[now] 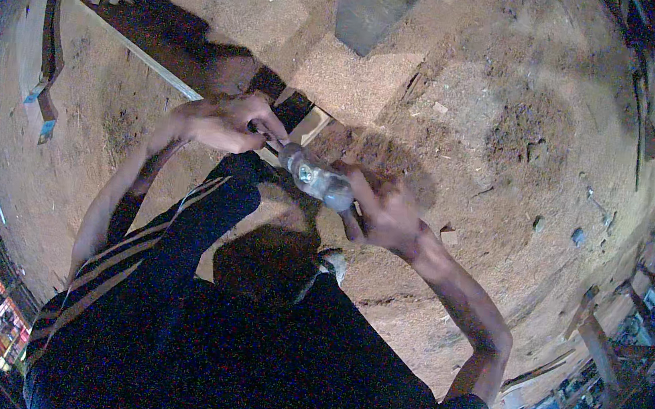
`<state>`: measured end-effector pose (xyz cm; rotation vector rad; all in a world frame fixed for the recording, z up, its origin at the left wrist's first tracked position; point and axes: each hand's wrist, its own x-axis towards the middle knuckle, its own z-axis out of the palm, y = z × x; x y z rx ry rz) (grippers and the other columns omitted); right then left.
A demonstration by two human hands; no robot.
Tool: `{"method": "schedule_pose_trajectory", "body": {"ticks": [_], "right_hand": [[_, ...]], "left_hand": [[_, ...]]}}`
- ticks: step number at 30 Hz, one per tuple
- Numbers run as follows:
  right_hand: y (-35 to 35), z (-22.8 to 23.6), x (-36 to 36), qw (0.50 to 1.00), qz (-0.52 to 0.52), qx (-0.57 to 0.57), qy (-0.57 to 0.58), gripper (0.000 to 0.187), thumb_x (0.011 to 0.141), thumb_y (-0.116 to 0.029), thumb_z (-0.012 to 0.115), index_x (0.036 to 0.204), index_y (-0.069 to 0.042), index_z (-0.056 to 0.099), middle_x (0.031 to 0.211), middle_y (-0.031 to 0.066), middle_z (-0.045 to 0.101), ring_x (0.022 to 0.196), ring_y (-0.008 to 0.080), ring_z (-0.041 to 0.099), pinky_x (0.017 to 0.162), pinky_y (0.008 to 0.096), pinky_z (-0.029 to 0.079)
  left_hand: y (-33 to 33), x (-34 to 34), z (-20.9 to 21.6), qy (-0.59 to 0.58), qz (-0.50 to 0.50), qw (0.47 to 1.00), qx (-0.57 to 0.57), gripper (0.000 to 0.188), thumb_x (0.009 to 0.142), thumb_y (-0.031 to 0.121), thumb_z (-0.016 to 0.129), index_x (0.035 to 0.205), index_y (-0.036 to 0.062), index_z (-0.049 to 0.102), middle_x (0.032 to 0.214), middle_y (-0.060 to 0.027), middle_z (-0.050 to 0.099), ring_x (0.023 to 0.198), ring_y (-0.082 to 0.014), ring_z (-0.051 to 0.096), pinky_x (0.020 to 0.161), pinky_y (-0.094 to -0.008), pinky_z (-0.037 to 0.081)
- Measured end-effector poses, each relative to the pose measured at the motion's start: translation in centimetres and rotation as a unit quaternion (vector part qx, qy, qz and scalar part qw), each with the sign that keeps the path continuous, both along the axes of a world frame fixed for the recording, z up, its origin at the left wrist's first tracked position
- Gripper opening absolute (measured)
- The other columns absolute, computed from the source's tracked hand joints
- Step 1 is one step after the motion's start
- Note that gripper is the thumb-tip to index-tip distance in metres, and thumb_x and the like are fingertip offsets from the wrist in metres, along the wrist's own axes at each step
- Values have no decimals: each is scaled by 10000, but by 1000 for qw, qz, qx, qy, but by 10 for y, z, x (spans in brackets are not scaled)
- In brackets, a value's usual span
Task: The person assembles wooden pieces by positioning a smaller block against a longer plank and securing it with a nail using a hammer.
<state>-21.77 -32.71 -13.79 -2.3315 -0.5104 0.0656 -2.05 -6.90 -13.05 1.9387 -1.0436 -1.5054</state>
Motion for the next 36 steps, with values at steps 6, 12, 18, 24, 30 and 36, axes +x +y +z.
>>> {"method": "schedule_pose_trajectory", "body": {"ticks": [6, 12, 18, 24, 30, 36], "right_hand": [[3, 6, 10, 998, -10, -14, 54, 440, 850, -183, 714, 1241, -55, 558, 850, 197, 681, 645, 417, 656, 580, 479, 554], [-3, -7, 6, 990, -103, 66, 74, 286, 931, -117, 674, 1173, 16, 598, 792, 164, 656, 620, 316, 633, 593, 399, 501], [1, -7, 6, 987, -114, 96, 64, 236, 956, -120, 656, 1151, 3, 607, 767, 147, 651, 603, 278, 636, 565, 379, 496], [4, 3, 5, 990, -96, 69, 81, 229, 935, -124, 682, 1105, -3, 588, 784, 185, 671, 637, 368, 674, 579, 443, 527], [6, -3, -2, 973, -122, 104, 169, 249, 961, -166, 657, 1130, 4, 590, 751, 202, 665, 627, 378, 679, 548, 458, 521], [-4, -21, -1, 984, -133, 23, 120, 265, 961, -206, 650, 1167, -42, 619, 605, 117, 609, 488, 265, 612, 485, 395, 472]], "left_hand": [[-3, -2, -18, 26, 22, 999, -7, 354, 834, 140, 586, 1138, 42, 736, 914, -154, 737, 818, -223, 675, 746, -346, 523], [4, -13, 2, -24, 52, 997, -48, 318, 862, 265, 692, 1105, 67, 747, 977, -163, 728, 963, -278, 667, 856, -394, 521], [-9, -28, 6, -155, 96, 981, -65, 381, 813, 414, 807, 897, 43, 789, 866, -158, 752, 795, -328, 734, 802, -380, 551], [-5, -19, -3, -107, 119, 986, -54, 351, 789, 373, 830, 923, 51, 790, 904, -170, 746, 881, -329, 719, 833, -385, 538], [-4, -27, -14, -132, 136, 981, -41, 273, 782, 288, 843, 899, 48, 782, 966, -134, 752, 923, -268, 712, 838, -377, 529], [-6, -17, -5, -49, 115, 992, -14, 353, 832, 382, 797, 1007, 75, 792, 940, -134, 755, 920, -274, 698, 879, -364, 511]]}}
